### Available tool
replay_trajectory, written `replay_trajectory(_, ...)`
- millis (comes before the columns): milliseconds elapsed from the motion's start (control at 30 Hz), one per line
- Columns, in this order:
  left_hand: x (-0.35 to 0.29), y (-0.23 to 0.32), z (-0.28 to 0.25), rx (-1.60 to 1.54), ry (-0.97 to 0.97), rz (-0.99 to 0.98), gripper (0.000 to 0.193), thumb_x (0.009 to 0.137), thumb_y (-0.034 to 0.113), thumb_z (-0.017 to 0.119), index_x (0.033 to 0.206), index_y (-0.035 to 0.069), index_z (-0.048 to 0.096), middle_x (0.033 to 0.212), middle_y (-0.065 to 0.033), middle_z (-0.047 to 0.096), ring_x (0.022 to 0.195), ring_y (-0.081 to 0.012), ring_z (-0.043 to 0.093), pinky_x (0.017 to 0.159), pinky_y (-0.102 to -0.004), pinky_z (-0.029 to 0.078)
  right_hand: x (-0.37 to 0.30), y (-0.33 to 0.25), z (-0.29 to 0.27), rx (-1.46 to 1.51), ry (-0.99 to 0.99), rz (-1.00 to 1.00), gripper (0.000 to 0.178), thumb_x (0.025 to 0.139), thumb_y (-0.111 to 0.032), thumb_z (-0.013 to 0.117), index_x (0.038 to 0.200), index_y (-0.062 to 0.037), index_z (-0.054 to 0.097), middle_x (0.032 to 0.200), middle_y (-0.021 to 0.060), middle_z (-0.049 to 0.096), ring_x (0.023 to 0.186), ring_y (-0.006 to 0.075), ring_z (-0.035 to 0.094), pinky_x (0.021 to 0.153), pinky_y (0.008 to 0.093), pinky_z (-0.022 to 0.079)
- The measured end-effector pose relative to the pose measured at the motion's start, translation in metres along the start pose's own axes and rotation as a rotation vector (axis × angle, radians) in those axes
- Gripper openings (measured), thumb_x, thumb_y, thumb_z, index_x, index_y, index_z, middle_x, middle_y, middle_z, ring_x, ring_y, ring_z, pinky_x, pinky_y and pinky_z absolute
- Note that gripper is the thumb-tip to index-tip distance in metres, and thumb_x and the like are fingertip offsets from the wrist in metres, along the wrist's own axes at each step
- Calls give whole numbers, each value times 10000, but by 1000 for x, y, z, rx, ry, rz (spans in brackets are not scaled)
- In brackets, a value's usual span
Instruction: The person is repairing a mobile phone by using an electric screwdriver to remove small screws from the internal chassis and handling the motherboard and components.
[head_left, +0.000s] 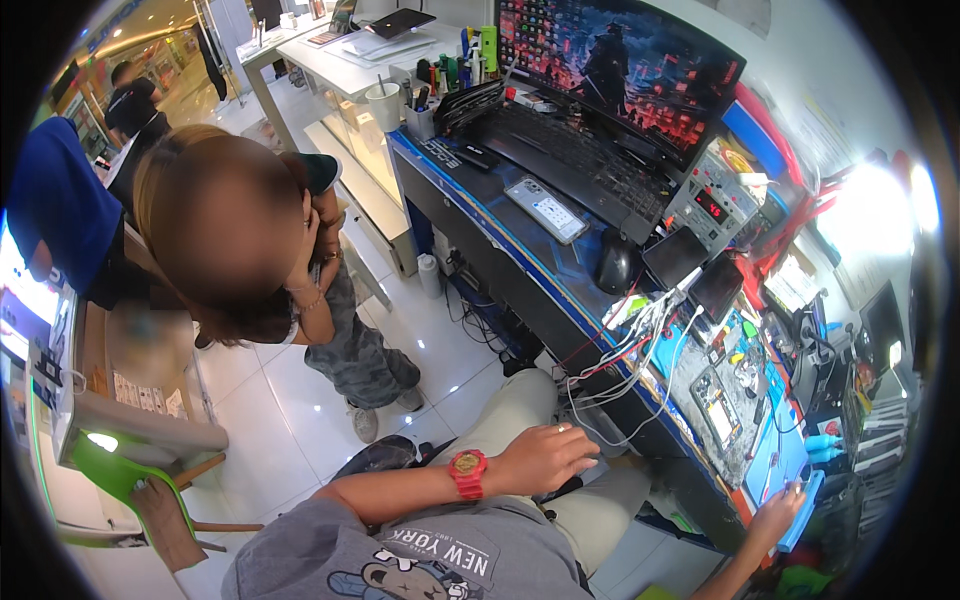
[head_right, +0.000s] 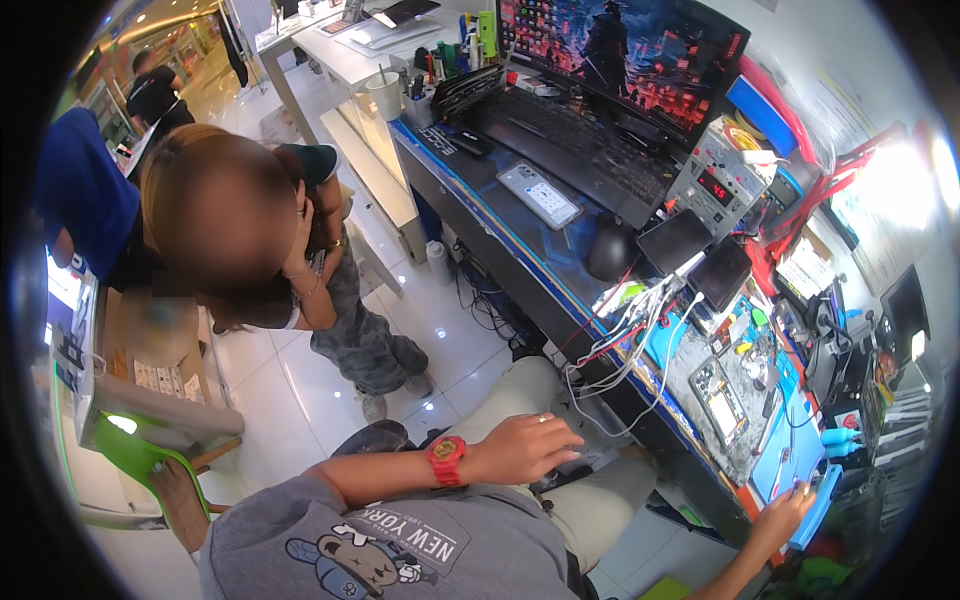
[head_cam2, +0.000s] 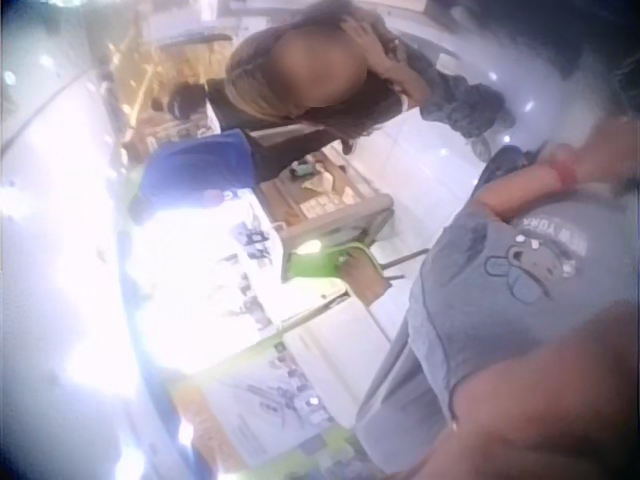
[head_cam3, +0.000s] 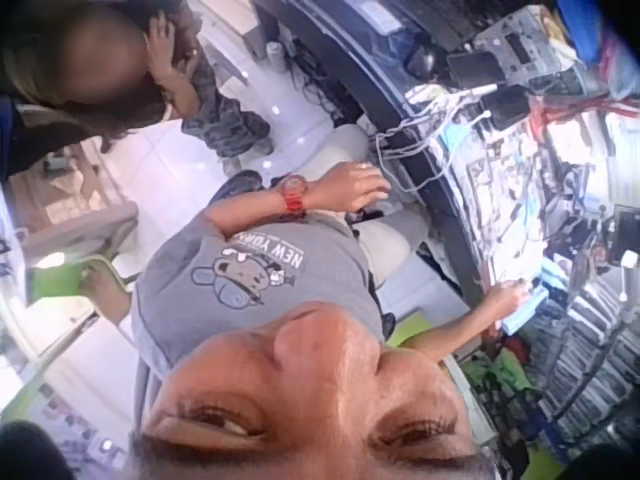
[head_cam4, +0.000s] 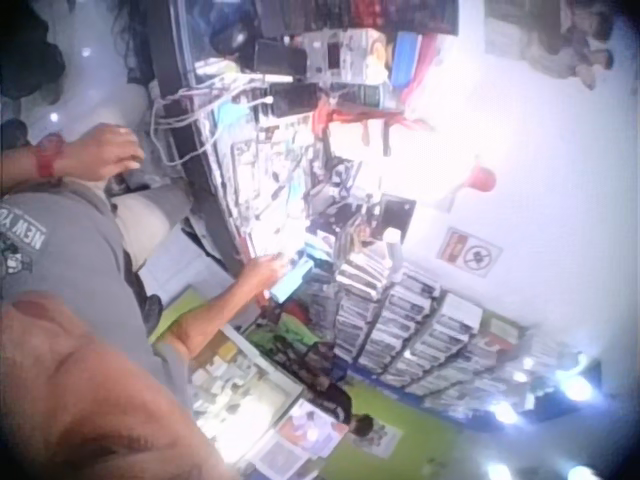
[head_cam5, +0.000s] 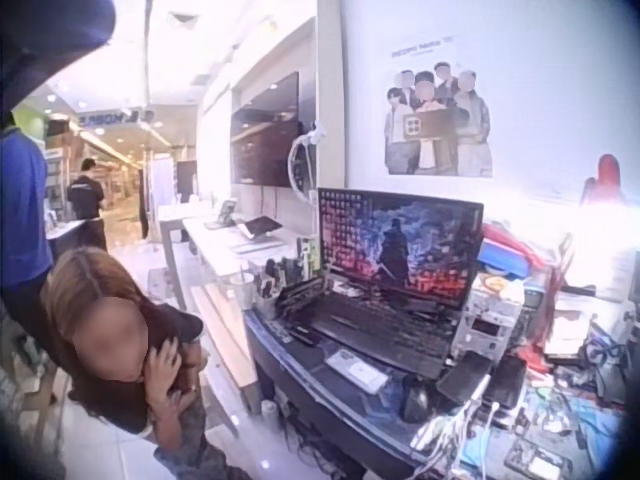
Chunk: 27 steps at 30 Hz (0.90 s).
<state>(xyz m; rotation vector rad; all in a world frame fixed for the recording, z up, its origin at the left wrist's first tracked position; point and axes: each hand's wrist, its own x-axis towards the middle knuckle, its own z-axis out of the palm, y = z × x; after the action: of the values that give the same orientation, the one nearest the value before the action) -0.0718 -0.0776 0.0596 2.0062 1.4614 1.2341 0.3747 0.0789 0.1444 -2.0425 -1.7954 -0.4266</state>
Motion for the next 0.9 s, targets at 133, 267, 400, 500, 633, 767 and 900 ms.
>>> replay_trajectory(133, 30, 16, 8, 175, 92, 283, 327, 930, 185, 703, 1198, -1, 670, 1092, -90, 663, 1007, -257, 645, 873, -386, 529, -64, -131, -66, 391, -236, -353, 165, 984, -29, 547, 1086, 66, 635, 1046, 225, 634, 933, 392, 637, 810, 451, 499)
replay_trajectory(267, 53, 24, 12, 324, 165, 377, 425, 895, 125, 682, 1287, -30, 630, 1215, -127, 635, 1055, -254, 633, 964, -406, 502, -95, -234, -64, 665, -397, -636, 156, 888, 27, 690, 1034, 35, 638, 958, 194, 643, 888, 395, 640, 779, 468, 509)
replay_trajectory(400, 64, 4, -9, 222, 239, 318, 377, 877, 87, 666, 1233, -37, 660, 1079, -84, 678, 994, -247, 648, 977, -419, 495, -91, -267, -48, 758, -499, -540, 174, 865, 16, 730, 994, 37, 614, 933, 178, 639, 879, 342, 659, 706, 436, 527)
replay_trajectory(500, 69, -20, -26, 234, 244, 333, 322, 861, 70, 692, 1169, -26, 686, 1048, -85, 693, 974, -251, 653, 958, -434, 505, -85, -292, -42, 838, -616, -466, 273, 848, -21, 769, 1063, 49, 616, 1007, 185, 648, 916, 306, 677, 647, 379, 543)
replay_trajectory(633, 102, -52, -90, 364, 380, 295, 194, 890, 88, 712, 1077, 41, 689, 1039, -113, 694, 977, -305, 674, 935, -444, 515, -72, -315, -44, 890, -332, -663, 549, 808, -72, 819, 1283, 52, 573, 1272, 246, 599, 977, 365, 665, 718, 393, 560)
replay_trajectory(767, 160, -99, -220, 487, 632, 159, 275, 972, 126, 635, 1215, -1, 613, 1105, -214, 673, 1013, -403, 653, 917, -495, 515, -63, -284, -26, 818, -350, -710, 518, 783, -75, 837, 1225, 23, 585, 1257, 256, 598, 1007, 424, 654, 787, 456, 559)
replay_trajectory(900, 239, -159, -369, 626, 995, 52, 398, 990, 131, 650, 1370, 45, 572, 981, -178, 689, 849, -366, 669, 779, -460, 540, -75, -235, -11, 623, -448, -638, 476, 896, -125, 789, 1309, -10, 581, 1283, 275, 619, 1131, 478, 626, 941, 505, 535)
